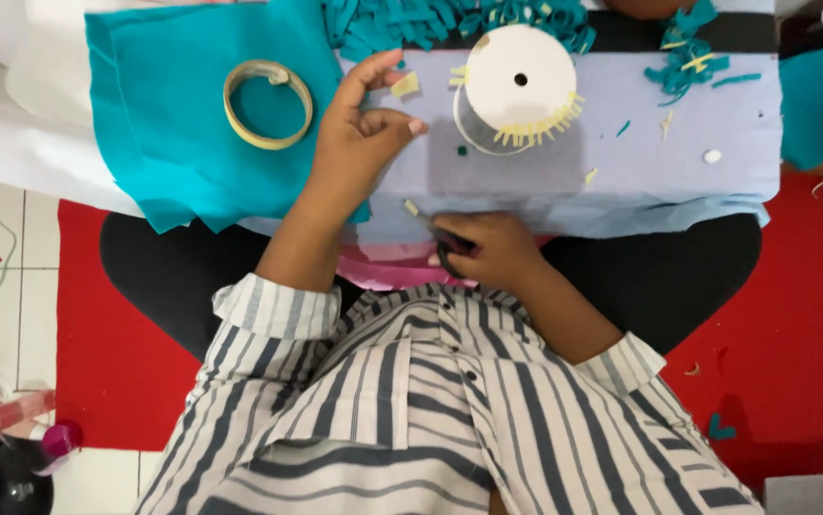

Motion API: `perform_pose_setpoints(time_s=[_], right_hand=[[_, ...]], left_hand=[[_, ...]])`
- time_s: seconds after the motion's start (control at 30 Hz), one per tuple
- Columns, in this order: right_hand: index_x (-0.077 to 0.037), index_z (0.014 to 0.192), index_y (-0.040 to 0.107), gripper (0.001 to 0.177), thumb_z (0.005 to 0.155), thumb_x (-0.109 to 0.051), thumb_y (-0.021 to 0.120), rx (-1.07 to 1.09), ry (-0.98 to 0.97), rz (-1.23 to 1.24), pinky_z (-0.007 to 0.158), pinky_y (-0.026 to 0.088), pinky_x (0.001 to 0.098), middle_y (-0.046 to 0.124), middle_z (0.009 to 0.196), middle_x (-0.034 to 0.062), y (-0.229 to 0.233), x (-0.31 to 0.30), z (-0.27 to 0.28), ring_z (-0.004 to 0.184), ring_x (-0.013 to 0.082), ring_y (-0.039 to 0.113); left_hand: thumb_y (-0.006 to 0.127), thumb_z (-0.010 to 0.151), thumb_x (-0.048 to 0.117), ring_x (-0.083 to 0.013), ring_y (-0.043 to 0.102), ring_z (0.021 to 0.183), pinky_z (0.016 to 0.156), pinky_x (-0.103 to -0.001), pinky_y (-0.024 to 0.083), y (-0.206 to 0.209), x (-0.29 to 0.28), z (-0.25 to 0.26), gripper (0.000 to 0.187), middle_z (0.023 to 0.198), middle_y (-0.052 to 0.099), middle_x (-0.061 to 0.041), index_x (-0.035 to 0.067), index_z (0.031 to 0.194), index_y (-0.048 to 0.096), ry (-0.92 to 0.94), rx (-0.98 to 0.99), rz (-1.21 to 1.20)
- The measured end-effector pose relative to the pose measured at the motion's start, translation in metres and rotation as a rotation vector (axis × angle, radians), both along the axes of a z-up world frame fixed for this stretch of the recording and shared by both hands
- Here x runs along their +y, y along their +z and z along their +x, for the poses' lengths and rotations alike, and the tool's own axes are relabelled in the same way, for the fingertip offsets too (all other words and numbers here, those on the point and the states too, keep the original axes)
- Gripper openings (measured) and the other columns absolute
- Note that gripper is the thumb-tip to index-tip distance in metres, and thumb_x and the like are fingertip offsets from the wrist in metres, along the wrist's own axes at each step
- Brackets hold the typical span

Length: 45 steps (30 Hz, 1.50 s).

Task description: The person is cutting small strips of teal fabric and yellow tape using scissors and attaching them to a circular white base to create a handicraft item.

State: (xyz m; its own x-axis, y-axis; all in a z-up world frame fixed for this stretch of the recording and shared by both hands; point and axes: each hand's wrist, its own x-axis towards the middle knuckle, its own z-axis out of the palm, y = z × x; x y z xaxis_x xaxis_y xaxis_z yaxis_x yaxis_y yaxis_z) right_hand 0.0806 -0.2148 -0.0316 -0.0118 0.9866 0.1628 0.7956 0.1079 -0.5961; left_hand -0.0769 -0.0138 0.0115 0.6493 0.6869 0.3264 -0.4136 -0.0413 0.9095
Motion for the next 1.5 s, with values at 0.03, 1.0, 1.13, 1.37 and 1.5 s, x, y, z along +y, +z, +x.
perform_pose_setpoints(time_s=[0.03, 1.0, 1.13, 1.37, 1.5], right_hand=[[-0.015, 0.127, 0.071, 0.056, 0.073, -0.027, 0.079, 0.006, -0.001, -0.008, 0.079, 0.055, 0.0351, 0.078, 0.115, 0.0045, 0.01, -0.001, -0.004, 0.091, 0.0273, 0.072], [-0.008, 0.119, 0.074, 0.057, 0.068, -0.028, 0.09, 0.161, -0.11, -0.029, 0.081, 0.053, 0.0358, 0.077, 0.103, 0.0084, 0.032, 0.006, -0.002, 0.086, 0.0265, 0.069], [-0.014, 0.123, 0.073, 0.055, 0.072, -0.032, 0.086, 0.172, -0.064, -0.149, 0.085, 0.055, 0.033, 0.077, 0.115, 0.0047, 0.021, 0.006, -0.002, 0.097, 0.0235, 0.073], [-0.035, 0.132, 0.069, 0.058, 0.076, -0.048, 0.072, -0.063, 0.04, -0.637, 0.07, 0.051, 0.0352, 0.078, 0.102, 0.0031, 0.009, 0.011, -0.004, 0.076, 0.0244, 0.069], [-0.038, 0.135, 0.068, 0.058, 0.077, -0.037, 0.072, -0.097, -0.002, -0.685, 0.076, 0.054, 0.0359, 0.076, 0.112, 0.0055, 0.015, 0.013, -0.003, 0.086, 0.0253, 0.07]], left_hand=[[0.069, 0.095, -0.023, -0.0174, 0.068, 0.097, 0.091, -0.025, 0.059, 0.006, -0.003, -0.006, 0.07, 0.141, 0.044, -0.016, 0.01, 0.151, 0.043, -0.001, 0.006, -0.008], [0.069, 0.08, -0.02, -0.0195, 0.074, 0.099, 0.086, -0.024, 0.062, 0.042, -0.019, -0.019, 0.086, 0.138, 0.043, -0.014, 0.016, 0.152, 0.041, -0.179, 0.388, 0.268], [0.068, 0.083, -0.021, -0.0194, 0.072, 0.1, 0.095, -0.027, 0.062, 0.026, -0.011, -0.011, 0.077, 0.138, 0.043, -0.014, 0.011, 0.149, 0.046, -0.128, 0.257, 0.202], [0.08, 0.094, -0.017, -0.0265, 0.075, 0.106, 0.095, -0.033, 0.065, 0.006, 0.027, 0.039, 0.073, 0.144, 0.044, -0.012, 0.016, 0.148, 0.044, 0.181, 0.02, 0.176], [0.082, 0.081, -0.018, -0.0248, 0.077, 0.092, 0.082, -0.029, 0.068, -0.005, 0.045, 0.082, 0.079, 0.131, 0.049, -0.017, 0.013, 0.144, 0.047, 0.248, 0.091, 0.049]])
